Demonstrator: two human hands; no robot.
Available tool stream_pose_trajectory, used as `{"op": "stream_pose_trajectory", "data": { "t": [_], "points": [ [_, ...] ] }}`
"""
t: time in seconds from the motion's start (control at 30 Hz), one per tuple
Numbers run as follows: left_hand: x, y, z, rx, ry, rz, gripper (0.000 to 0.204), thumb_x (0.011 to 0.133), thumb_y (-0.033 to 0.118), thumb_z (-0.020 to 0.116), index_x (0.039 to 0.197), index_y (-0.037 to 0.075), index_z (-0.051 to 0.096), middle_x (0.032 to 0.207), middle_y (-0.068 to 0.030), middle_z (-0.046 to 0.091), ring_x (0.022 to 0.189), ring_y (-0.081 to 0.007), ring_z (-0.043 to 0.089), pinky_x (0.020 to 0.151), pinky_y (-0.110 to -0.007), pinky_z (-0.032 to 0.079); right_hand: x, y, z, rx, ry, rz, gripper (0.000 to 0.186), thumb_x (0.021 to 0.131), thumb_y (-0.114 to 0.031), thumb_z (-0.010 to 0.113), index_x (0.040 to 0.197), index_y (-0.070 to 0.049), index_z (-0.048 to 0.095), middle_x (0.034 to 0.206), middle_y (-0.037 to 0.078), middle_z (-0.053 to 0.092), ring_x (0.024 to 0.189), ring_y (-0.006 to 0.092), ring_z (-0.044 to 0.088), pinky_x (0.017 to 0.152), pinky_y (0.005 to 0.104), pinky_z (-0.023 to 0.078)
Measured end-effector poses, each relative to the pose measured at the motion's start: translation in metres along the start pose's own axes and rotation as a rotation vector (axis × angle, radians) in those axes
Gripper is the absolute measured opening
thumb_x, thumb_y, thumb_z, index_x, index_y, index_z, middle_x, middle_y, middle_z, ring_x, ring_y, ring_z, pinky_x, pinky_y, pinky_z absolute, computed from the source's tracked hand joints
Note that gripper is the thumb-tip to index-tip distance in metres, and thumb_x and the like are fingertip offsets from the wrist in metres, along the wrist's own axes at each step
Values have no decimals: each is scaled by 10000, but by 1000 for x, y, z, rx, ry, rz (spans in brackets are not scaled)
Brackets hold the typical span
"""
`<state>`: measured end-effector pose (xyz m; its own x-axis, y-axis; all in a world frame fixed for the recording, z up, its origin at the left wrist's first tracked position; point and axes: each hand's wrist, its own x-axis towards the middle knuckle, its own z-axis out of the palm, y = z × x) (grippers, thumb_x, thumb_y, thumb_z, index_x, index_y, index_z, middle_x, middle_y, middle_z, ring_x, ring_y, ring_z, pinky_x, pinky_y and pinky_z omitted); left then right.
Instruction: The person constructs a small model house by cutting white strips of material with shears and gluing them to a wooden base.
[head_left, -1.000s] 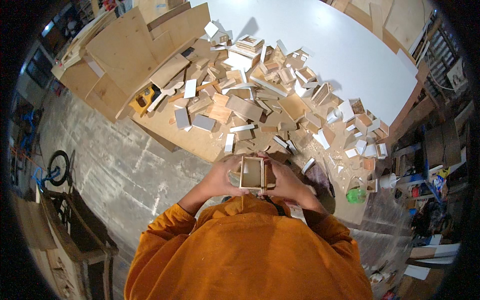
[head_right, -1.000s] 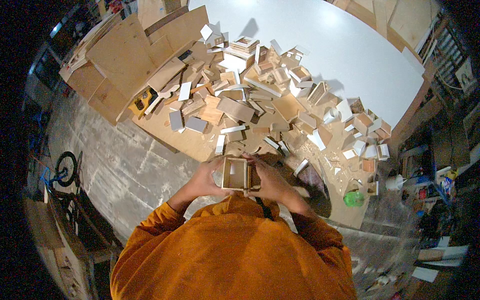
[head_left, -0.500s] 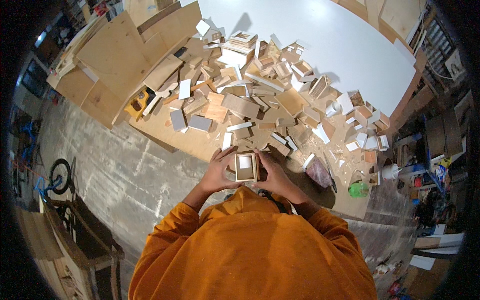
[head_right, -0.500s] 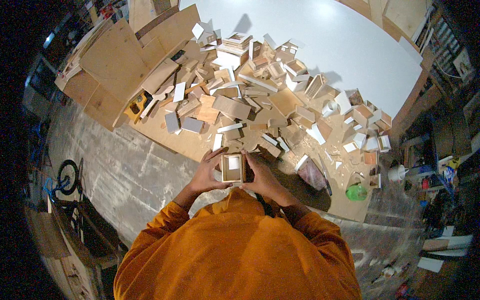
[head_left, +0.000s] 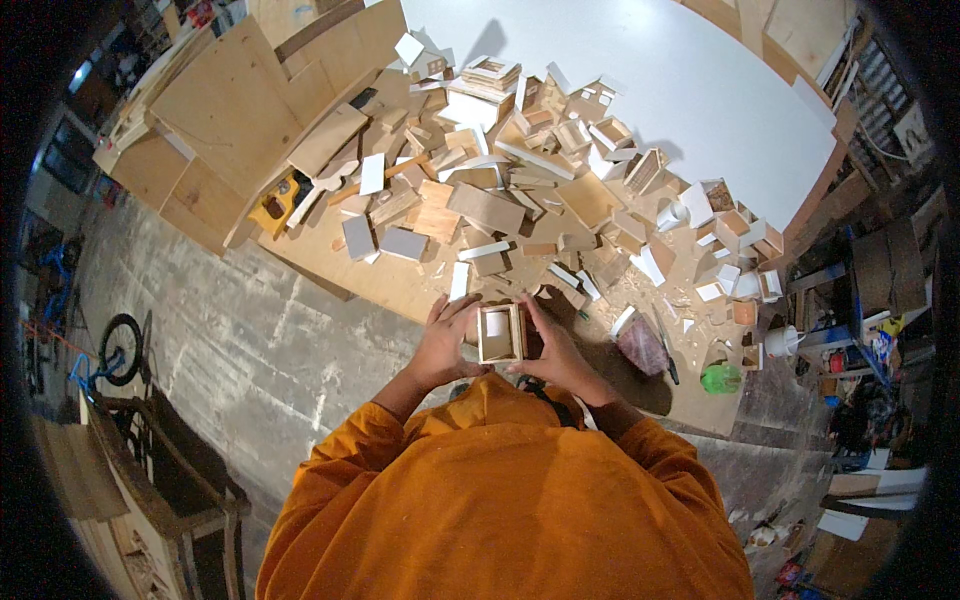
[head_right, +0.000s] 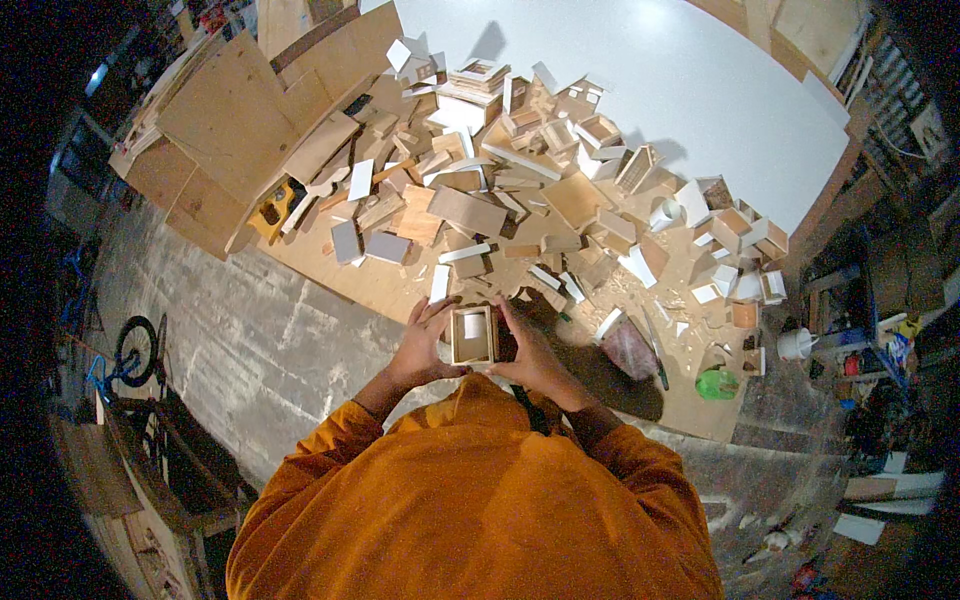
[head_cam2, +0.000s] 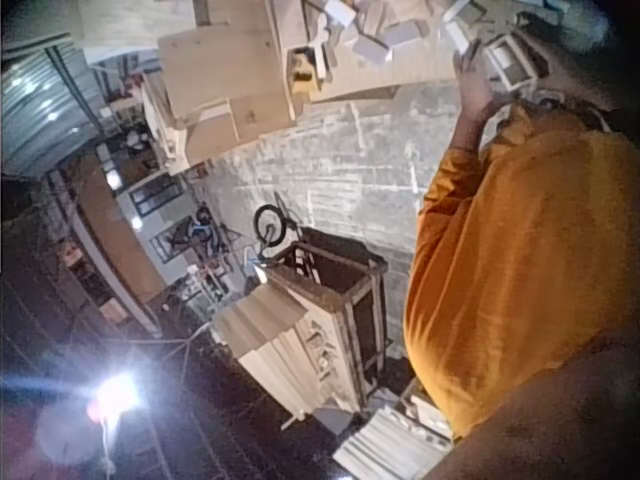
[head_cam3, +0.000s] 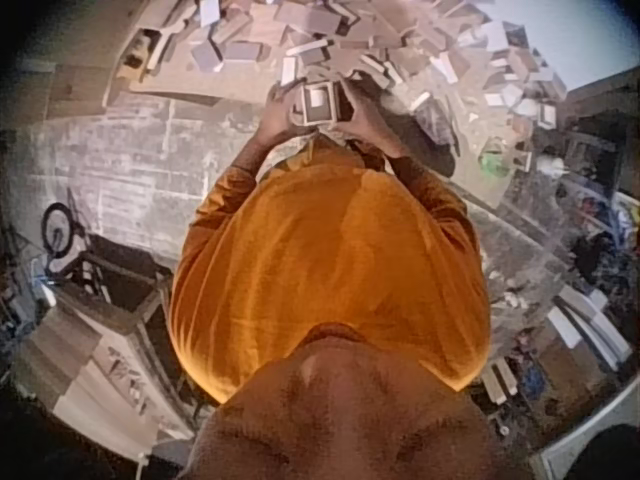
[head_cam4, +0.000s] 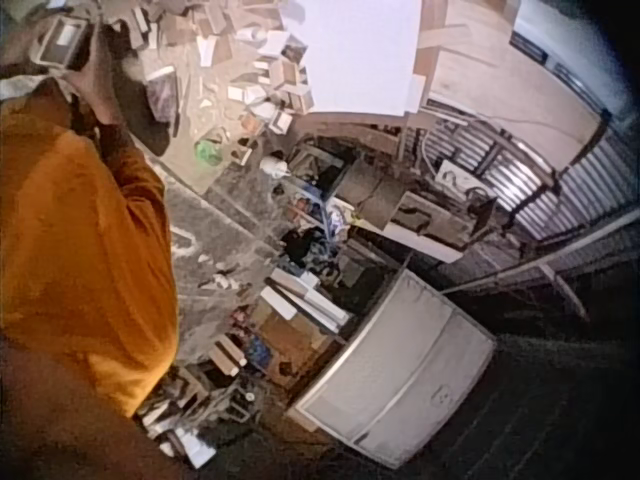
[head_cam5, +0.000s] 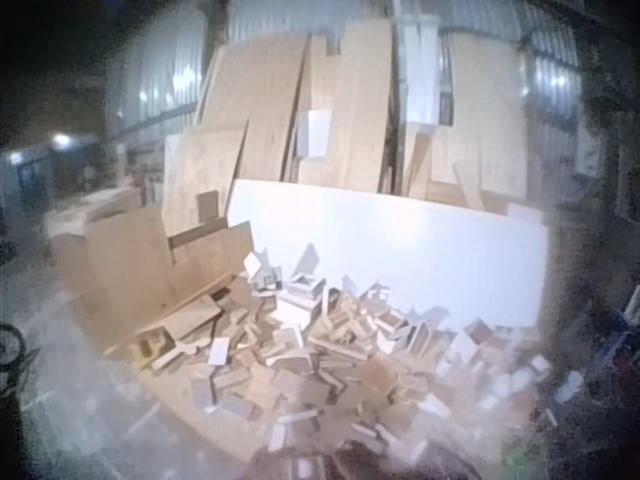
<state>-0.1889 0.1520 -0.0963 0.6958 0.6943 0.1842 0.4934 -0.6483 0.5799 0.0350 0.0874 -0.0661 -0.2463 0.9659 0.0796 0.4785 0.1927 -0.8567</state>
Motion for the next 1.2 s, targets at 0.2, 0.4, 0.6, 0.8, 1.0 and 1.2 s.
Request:
{"op": "stream_pose_trajectory", "data": {
  "t": [0.2, 0.4, 0.6, 0.8, 1.0, 1.2],
  "points": [
    [0, -1, 1, -54, 13, 3, 1045, 491, 425, 831, 1357, 91, 351, 1361, -132, 422, 1300, -287, 350, 1115, -486, 132, 5, -1, -6, -31, -66, 52, 1100, 592, -185, 845, 1449, -73, 164, 1373, 211, 411, 1257, 308, 433, 1020, 369, 354],
    [2, 7, -4, -54, 41, -2, 1001, 497, 378, 830, 1329, 71, 365, 1324, -157, 465, 1260, -307, 401, 1093, -466, 161, 9, 1, -10, -59, -103, 50, 1083, 578, -216, 853, 1435, -77, 206, 1361, 200, 426, 1264, 337, 417, 1030, 397, 350],
    [3, 3, -1, -83, 69, 0, 1023, 473, 390, 829, 1330, 80, 365, 1311, -152, 471, 1254, -303, 399, 1094, -454, 152, 9, 6, -7, -59, -83, 19, 1121, 555, -213, 862, 1441, -90, 186, 1407, 190, 363, 1312, 322, 351, 1059, 397, 313],
    [2, 2, 2, -52, 52, -35, 1019, 465, 387, 830, 1316, 49, 384, 1297, -154, 482, 1246, -312, 401, 1094, -459, 163, 17, 5, -13, -93, -155, 35, 1160, 526, -243, 874, 1440, -92, 175, 1398, 192, 370, 1289, 347, 370, 1052, 402, 326],
    [0, -2, 3, -42, 82, 20, 1008, 453, 371, 831, 1299, 24, 408, 1277, -150, 503, 1234, -310, 412, 1093, -459, 179, 22, 5, -15, -210, -214, 32, 1169, 520, -318, 872, 1432, -81, 180, 1374, 200, 390, 1255, 381, 393, 1029, 419, 348],
    [4, 1, -2, -60, 36, -2, 1018, 439, 371, 833, 1300, 27, 412, 1264, -140, 518, 1229, -309, 417, 1093, -454, 179, 27, 7, -15, -230, -265, 23, 1213, 503, -362, 873, 1440, -83, 155, 1356, 209, 402, 1235, 381, 412, 1017, 434, 353]
  ]
}}
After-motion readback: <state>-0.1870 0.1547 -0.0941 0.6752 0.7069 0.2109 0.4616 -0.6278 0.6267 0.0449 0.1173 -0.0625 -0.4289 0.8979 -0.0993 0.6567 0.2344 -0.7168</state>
